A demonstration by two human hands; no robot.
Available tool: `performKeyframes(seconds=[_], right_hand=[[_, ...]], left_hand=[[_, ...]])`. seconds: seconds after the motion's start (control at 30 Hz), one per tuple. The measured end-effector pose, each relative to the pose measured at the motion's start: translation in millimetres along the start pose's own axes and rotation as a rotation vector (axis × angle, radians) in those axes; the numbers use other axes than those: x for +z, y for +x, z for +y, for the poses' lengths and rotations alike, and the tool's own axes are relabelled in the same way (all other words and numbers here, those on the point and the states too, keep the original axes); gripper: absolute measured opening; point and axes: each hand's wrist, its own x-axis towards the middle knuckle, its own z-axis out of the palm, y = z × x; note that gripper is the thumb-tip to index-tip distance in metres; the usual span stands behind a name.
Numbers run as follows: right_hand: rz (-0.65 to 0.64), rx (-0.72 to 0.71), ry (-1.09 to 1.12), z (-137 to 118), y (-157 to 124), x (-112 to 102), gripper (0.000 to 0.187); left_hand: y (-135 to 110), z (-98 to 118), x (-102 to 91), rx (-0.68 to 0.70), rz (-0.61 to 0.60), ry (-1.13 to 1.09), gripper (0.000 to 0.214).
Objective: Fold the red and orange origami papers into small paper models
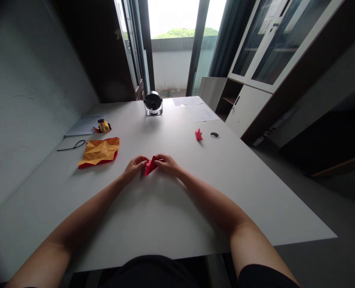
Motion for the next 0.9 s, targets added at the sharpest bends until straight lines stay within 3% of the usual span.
performKeyframes(seconds=[0.23, 0.43, 0.9], right_hand=[[0.015, -0.025, -0.185, 2.8, 1.6, -1.4, 0.025], [0.046, -0.029, -0.206, -0.5, 0.7, -0.9, 0.022], [0.078, -0.059, -0.238, 9.1, 2.7, -2.2, 0.021]], left_hand=[[0.9, -6.1, 1.8, -0.011, -0.020, -0.057, 0.034], [1.0, -8.7, -0.3, -0.014, -0.037, -0.052, 0.046], [0.2, -6.0, 0.3, -0.021, -0.071, -0.021, 0.043]])
